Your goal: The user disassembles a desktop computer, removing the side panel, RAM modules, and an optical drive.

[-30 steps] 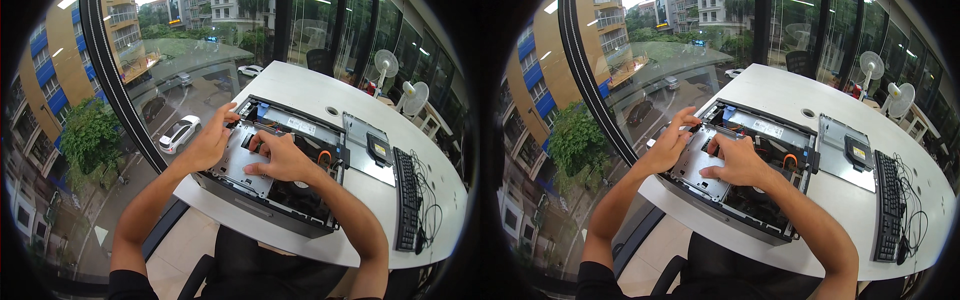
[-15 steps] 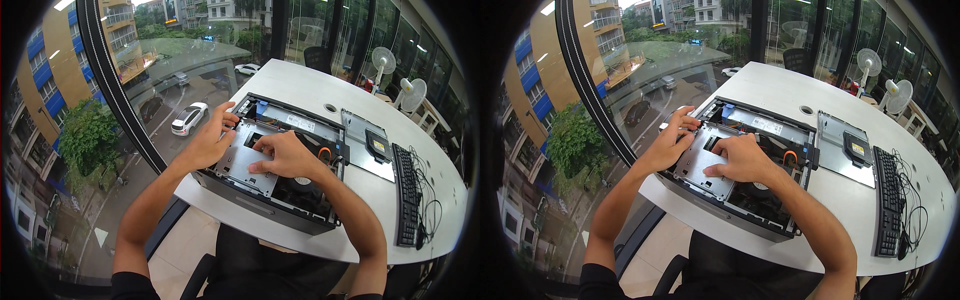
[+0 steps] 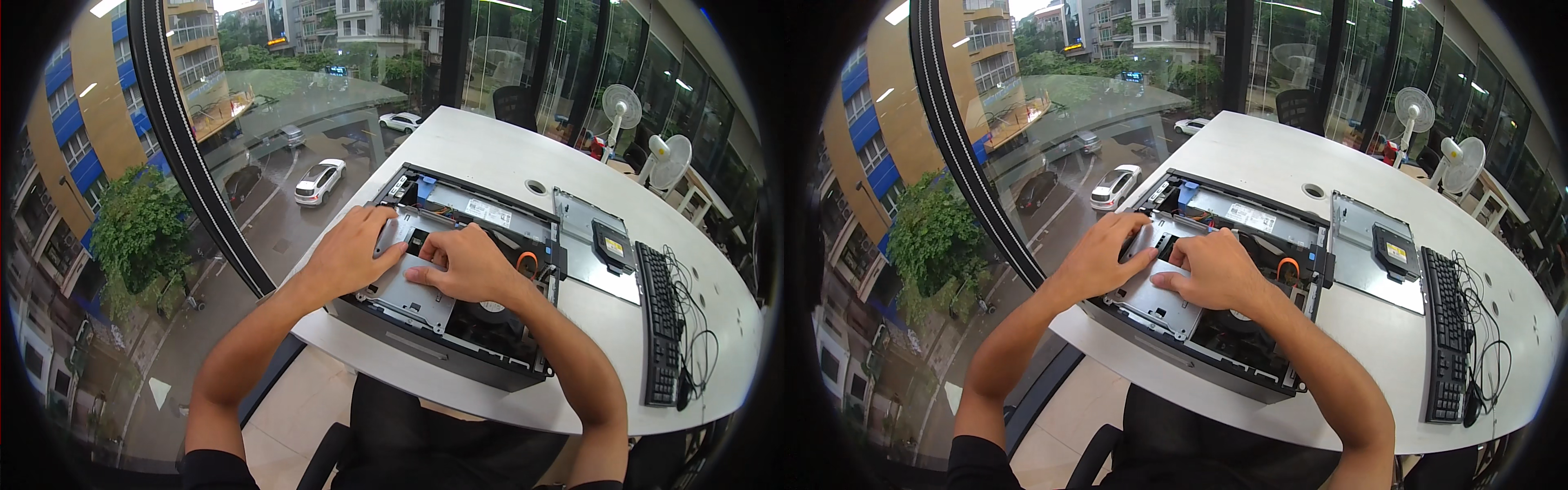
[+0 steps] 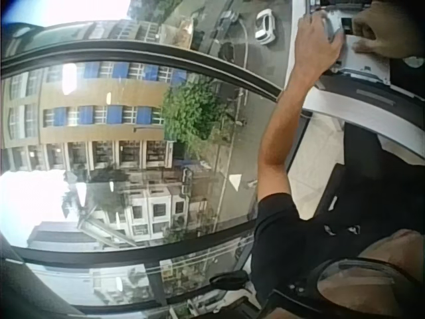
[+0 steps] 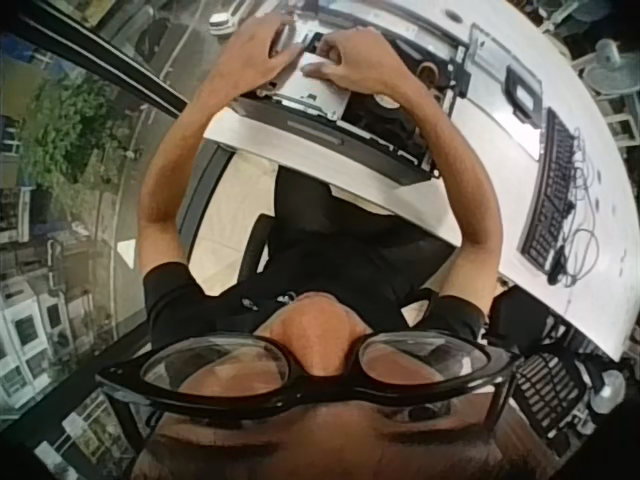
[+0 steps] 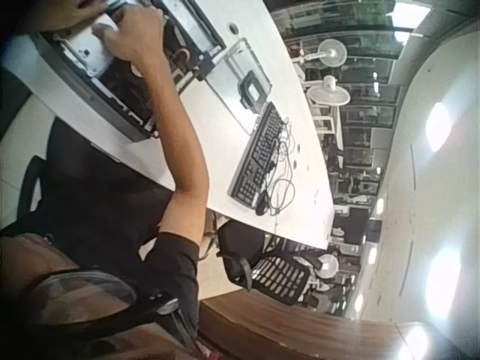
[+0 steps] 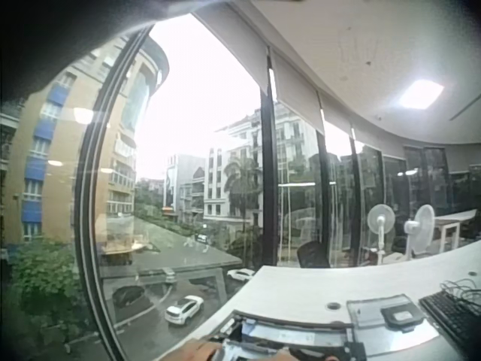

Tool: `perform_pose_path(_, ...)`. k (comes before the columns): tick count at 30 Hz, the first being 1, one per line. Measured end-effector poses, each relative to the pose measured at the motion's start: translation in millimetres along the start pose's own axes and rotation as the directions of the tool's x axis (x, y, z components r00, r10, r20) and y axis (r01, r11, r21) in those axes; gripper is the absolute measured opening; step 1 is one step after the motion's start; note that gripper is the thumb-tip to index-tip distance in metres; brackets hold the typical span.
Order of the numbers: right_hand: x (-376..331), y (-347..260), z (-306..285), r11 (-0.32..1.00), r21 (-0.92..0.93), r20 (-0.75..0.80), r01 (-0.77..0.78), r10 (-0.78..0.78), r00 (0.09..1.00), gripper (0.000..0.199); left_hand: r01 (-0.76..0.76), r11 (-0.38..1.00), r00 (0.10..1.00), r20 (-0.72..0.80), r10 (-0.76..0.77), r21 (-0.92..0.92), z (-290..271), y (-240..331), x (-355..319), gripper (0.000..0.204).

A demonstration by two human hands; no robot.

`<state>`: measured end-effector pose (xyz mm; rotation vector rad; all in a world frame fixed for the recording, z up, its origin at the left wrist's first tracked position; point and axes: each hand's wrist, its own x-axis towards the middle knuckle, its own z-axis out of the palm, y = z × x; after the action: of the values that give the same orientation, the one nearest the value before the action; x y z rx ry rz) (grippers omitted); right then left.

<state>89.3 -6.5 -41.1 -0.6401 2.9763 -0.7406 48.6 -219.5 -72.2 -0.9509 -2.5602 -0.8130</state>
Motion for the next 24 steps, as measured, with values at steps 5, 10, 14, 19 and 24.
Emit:
perform_pose_path(5, 0.4, -0.3, 5.8, 0.98, -0.174, -0.061, 0.097, -0.109, 0.992, 0.046, 0.011, 0.997, 1.0, -0.001, -0.011, 0.079, 0.6, 2.0, 5.6, 0.054)
perform_pose_path(10, -1.4, 7.4, 5.4, 0.986, -0.119, -0.117, 0.118, -0.132, 0.984, 0.033, 0.24, 0.97, 0.962, 0.146, -0.231, -0.043, -9.8, 13.6, 21.1, 0.059)
perform_pose_path(14, 1.7, 14.3, 12.8, 0.982, -0.03, -0.155, 0.186, -0.189, 0.97, 0.029, 0.135, 0.985, 0.991, -0.025, -0.133, 0.11, 8.7, 4.5, 21.7, 0.056)
perform_pose_path(19, -0.9, 6.9, 18.0, 0.959, -0.215, -0.149, 0.183, -0.218, 0.965, 0.035, 0.218, 0.971, 0.975, 0.028, -0.221, 0.097, 6.4, 10.9, 28.1, 0.049)
perform_pose_path(24, -0.8, -0.3, 14.6, 0.933, -0.336, -0.079, 0.127, -0.163, 0.984, 0.039, 0.208, 0.961, 0.977, 0.002, -0.212, 0.18, 14.6, 13.3, 26.9, 0.05)
